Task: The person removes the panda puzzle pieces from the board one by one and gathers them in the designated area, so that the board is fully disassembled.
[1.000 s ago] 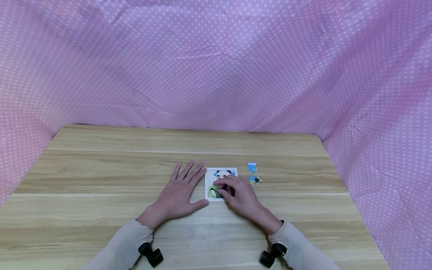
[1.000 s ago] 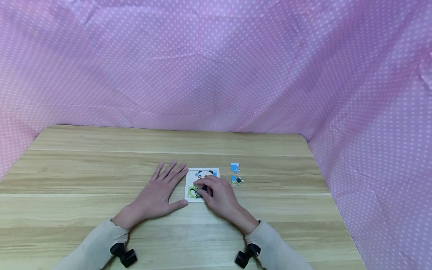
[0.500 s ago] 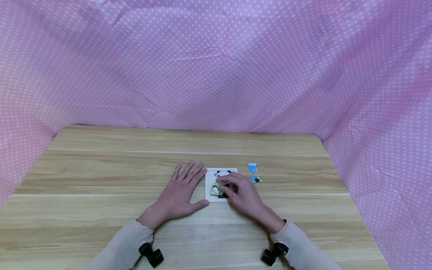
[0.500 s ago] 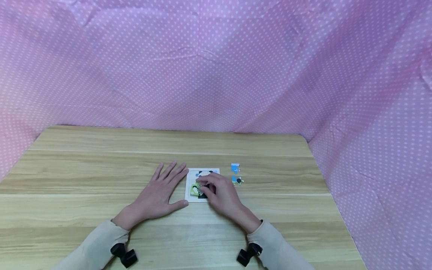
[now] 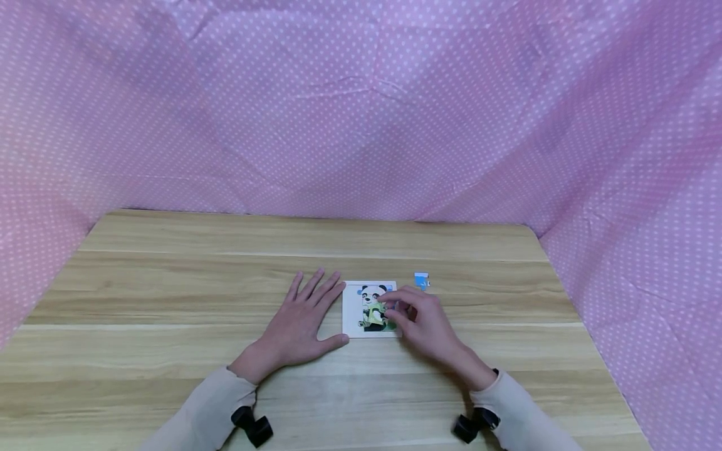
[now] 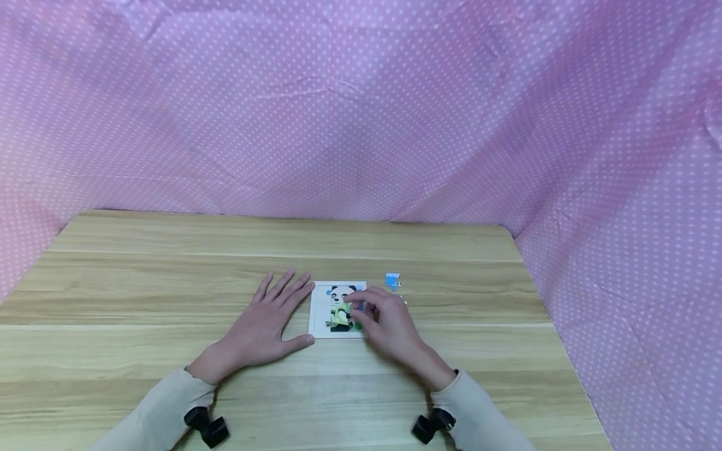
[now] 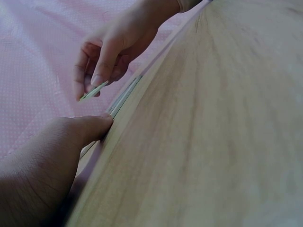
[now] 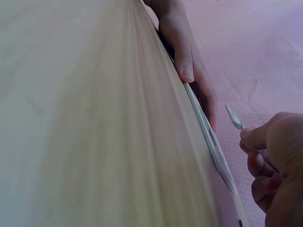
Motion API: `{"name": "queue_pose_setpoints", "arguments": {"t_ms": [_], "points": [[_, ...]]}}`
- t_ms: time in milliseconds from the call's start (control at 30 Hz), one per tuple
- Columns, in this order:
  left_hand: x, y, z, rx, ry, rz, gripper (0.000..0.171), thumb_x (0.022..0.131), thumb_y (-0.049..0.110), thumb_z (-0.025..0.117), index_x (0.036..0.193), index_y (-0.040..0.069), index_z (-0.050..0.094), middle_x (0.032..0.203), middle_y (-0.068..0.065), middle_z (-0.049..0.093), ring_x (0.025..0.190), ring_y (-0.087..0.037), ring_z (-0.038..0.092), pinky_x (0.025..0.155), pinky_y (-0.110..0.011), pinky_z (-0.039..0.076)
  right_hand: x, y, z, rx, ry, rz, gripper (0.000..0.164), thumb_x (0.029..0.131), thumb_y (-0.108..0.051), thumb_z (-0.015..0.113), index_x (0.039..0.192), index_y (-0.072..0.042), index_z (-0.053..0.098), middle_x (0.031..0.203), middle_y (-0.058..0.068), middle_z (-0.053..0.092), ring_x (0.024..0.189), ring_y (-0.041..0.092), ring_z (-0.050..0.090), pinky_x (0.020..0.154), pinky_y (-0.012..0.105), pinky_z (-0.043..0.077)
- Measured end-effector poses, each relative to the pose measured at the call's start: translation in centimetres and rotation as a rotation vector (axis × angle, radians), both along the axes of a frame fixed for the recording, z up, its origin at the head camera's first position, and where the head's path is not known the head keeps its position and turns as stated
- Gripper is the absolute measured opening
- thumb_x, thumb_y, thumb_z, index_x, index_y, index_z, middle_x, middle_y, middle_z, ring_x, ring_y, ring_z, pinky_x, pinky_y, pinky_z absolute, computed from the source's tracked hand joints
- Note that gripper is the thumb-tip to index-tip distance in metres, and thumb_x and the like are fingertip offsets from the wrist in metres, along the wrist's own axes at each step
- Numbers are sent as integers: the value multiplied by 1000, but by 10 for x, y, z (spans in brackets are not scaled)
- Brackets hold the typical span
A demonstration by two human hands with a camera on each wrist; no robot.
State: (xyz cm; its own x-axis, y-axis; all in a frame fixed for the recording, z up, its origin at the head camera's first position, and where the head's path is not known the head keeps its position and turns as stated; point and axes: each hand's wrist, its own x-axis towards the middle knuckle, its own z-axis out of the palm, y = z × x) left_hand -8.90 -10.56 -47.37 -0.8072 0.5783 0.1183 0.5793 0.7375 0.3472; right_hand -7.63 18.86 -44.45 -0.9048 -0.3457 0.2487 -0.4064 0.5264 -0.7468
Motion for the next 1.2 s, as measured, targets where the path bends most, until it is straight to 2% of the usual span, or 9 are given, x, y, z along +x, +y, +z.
{"name": "queue_pose_setpoints", "arguments": {"t_ms": [233, 533, 833, 1033, 1200], "points": [[0, -1, -1, -6, -1, 7, 102, 98, 74, 63, 176, 14, 35, 185, -4, 24, 172, -34, 12, 138, -62, -4, 3, 15, 1, 28, 2, -17, 30, 96, 2, 84, 121, -14, 84, 93, -9, 70, 74, 7, 55, 62, 22, 49], [0, 0, 0, 2, -4, 5, 102, 98, 73, 64, 175, 13, 36, 184, -5, 25, 172, -36, 14, 137, -63, -3, 7, 38, 0, 48, -22, -22, 28, 97, -1, 82, 123, -13, 83, 101, 5, 77, 77, 7, 58, 62, 22, 50], [0, 1, 1, -4, -9, 7, 101, 98, 73, 64, 175, 14, 36, 184, -6, 26, 172, -36, 14, 137, -64, -2, 10, 63, -2, 64, -27, -34, 27, 96, 1, 83, 120, -13, 84, 99, -3, 76, 75, 7, 55, 62, 22, 48], [0, 1, 1, -5, -7, 7, 100, 98, 72, 64, 175, 13, 37, 184, -6, 27, 171, -37, 15, 137, -64, -1, 11, 77, -3, 116, -34, -37, 30, 95, 3, 84, 119, -14, 84, 106, -6, 77, 75, 6, 57, 61, 23, 50], [0, 2, 2, -11, -17, 8, 100, 99, 73, 63, 175, 13, 36, 184, -6, 26, 172, -37, 14, 137, -64, -1, 11, 85, -3, 158, -29, -39, 32, 94, 3, 85, 118, -17, 84, 111, -7, 78, 81, 6, 59, 66, 24, 52]]}}
